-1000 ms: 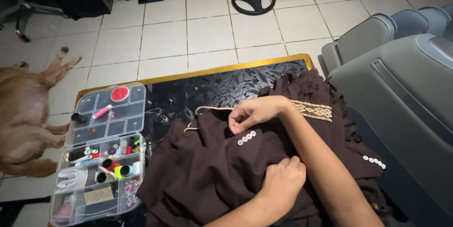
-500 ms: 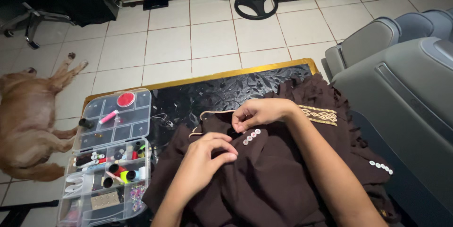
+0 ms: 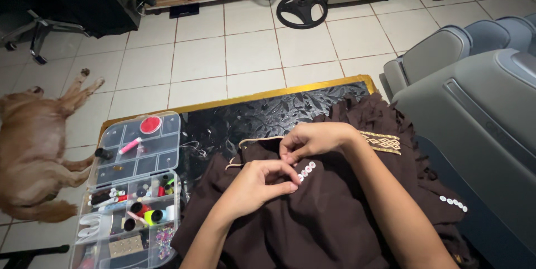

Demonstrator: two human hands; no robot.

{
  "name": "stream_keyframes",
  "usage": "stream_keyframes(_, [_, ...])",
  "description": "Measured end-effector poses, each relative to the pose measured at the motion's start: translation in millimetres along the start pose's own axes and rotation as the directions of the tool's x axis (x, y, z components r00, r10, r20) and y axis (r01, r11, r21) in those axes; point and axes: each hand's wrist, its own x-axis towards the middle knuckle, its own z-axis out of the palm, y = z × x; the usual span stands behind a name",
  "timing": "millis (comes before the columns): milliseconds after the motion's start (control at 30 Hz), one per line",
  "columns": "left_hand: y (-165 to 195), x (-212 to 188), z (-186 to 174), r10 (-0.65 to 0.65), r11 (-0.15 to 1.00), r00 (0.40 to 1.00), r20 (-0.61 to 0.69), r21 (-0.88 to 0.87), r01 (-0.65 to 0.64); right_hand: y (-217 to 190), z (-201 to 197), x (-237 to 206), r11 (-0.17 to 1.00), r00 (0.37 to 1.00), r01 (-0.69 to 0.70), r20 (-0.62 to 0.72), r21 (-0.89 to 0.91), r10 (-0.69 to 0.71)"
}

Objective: The person sews white buttons onto a brown garment laid on a table. They position buttons along the fabric edge, hand-stitch them with needle and thread, pull the thread tight, and at one point use small scissors to trim the thread.

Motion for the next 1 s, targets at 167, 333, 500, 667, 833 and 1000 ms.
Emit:
stream_keyframes(167, [3.8,-2.0,3.2,0.024,0.999,1.0,-0.009,-0.046,-0.025,-3.6,3.3,-1.7,0.999,0.999,0.028,0.043,0.019,-0.029])
stream_keyframes(333, [4.1,-2.5,3.6,-0.005,0.999,0.999,-0.034,0.052,0.007,-4.5,3.4,-4.0,0.999,0.998,0.025,0.05,-0.027,-0.024])
stream_keyframes(500, [2.2,-2.8,0.9,-0.014,0.997,1.0,0.019,0.072,0.012,-2.0,5.4,-5.9,0.998,0.998,-0.007,0.066,-0.061,0.011])
stream_keyframes(667, [-3.5,-4.4,0.7,-0.009,1.0,0.998,0.07,0.01,0.009,0.4,8.8,-7.2,0.999,0.99,0.025,0.14,0.042,-0.03])
stream_keyframes(833, [-8.5,-3.3,0.1,0.009,0.999,0.996,0.094,-0.054,-0.004,0.0,9.5,-7.2,0.997,0.986,0.073,0.149,0.004,-0.073])
stream_keyframes(1000, [-7.7,-4.1,-0.8,-0.033,0.996,0.991,0.13,-0.074,0.043,0.7,10.7,-4.3,0.988,0.974,0.156,0.163,0.004,-0.155])
